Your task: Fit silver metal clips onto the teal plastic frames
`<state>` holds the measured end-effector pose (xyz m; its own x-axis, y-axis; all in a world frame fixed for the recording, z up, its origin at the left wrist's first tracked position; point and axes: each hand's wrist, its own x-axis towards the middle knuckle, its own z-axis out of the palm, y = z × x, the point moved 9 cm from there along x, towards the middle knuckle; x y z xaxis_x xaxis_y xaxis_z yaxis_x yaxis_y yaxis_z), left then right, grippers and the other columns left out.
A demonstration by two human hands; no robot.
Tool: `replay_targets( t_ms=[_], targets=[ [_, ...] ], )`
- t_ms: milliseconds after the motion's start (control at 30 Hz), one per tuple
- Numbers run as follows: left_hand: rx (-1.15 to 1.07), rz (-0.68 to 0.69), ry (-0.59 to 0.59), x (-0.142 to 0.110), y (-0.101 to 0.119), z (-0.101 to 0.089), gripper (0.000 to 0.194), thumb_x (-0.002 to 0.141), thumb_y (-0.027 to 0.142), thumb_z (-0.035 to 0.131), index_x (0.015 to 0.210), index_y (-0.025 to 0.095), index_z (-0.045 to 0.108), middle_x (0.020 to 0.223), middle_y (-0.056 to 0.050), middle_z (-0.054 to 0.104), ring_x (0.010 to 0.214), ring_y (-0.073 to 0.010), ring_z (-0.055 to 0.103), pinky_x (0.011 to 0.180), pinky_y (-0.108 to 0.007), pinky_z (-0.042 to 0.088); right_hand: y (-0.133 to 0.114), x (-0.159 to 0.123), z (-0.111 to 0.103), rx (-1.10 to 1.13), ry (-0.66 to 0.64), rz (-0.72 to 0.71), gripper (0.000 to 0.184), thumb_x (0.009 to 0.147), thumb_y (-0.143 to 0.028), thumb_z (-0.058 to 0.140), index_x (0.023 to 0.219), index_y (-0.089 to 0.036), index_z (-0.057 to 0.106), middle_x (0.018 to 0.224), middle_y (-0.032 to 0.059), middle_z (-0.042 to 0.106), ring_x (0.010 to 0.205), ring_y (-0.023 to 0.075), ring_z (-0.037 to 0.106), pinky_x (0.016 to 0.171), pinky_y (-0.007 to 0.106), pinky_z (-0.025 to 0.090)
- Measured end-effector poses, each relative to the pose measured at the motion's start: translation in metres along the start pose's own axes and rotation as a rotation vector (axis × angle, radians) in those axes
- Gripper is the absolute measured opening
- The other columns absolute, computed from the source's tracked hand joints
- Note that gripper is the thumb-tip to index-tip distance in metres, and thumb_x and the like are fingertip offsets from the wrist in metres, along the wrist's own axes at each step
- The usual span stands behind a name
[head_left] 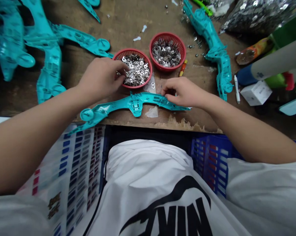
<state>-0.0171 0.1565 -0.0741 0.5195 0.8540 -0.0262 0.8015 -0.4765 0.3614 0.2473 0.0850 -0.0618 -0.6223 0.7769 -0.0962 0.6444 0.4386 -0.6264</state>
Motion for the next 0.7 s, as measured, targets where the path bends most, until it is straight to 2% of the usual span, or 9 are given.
replay_targets(
  t_ms=[133,233,400,467,567,700],
  targets=[
    [-0.008,-0.022,-0.009,-0.001,0.001,-0.002,0.050,0.117,0.044,0.057,0.152,0.028,0.088,0.139,-0.007,0.086,0.149,-0.0418,0.083,0.139,-0.064,0.059,0.001,0.002,0.005,0.004,0.024,-0.060,0.023,0.105,-0.014,0.070,0.111,-0.020,0.091,0.118,0.0118,0.090,0.104,0.0286,0.080,0.102,0.044,0.063],
    [-0.019,0.004,-0.033,0.000,0.001,-0.001,0.048,0.118,0.042,0.056,0.148,0.030,0.092,0.146,-0.006,0.087,0.151,-0.0393,0.080,0.142,-0.060,0.057,0.001,0.003,0.008,0.020,0.031,-0.065,0.024,0.106,-0.015,0.070,0.113,-0.021,0.091,0.113,0.0094,0.091,0.105,0.0284,0.081,0.102,0.043,0.063],
    [0.106,0.038,-0.051,0.001,0.000,0.001,0.046,0.118,0.042,0.056,0.137,0.032,0.097,0.141,-0.008,0.089,0.157,-0.0415,0.076,0.142,-0.063,0.055,0.004,0.004,0.008,0.006,0.045,0.027,0.022,0.106,-0.018,0.076,0.117,-0.023,0.094,0.112,0.0084,0.093,0.104,0.0287,0.083,0.102,0.044,0.065],
    [0.169,0.070,-0.046,0.001,0.004,0.001,0.049,0.121,0.041,0.052,0.136,0.031,0.098,0.148,-0.009,0.089,0.161,-0.0420,0.074,0.140,-0.066,0.056,0.006,0.004,0.008,0.004,0.040,0.076,0.020,0.106,-0.020,0.080,0.118,-0.023,0.095,0.112,0.0091,0.094,0.106,0.0299,0.085,0.102,0.044,0.065],
    [0.147,0.157,-0.054,0.000,0.012,0.003,0.052,0.120,0.039,0.052,0.145,0.031,0.096,0.164,-0.006,0.088,0.170,-0.0416,0.069,0.142,-0.067,0.053,0.009,0.003,0.008,-0.003,0.024,0.099,0.018,0.107,-0.024,0.082,0.118,-0.024,0.096,0.114,0.0094,0.095,0.111,0.0319,0.087,0.105,0.046,0.065],
    [0.027,0.205,-0.080,-0.004,0.015,0.010,0.056,0.110,0.041,0.061,0.155,0.043,0.095,0.156,0.000,0.092,0.166,-0.0400,0.072,0.148,-0.066,0.049,0.008,0.003,0.007,-0.014,0.023,0.058,0.020,0.107,-0.025,0.081,0.120,-0.024,0.097,0.116,0.0093,0.095,0.112,0.0327,0.086,0.107,0.048,0.066]
  ],
)
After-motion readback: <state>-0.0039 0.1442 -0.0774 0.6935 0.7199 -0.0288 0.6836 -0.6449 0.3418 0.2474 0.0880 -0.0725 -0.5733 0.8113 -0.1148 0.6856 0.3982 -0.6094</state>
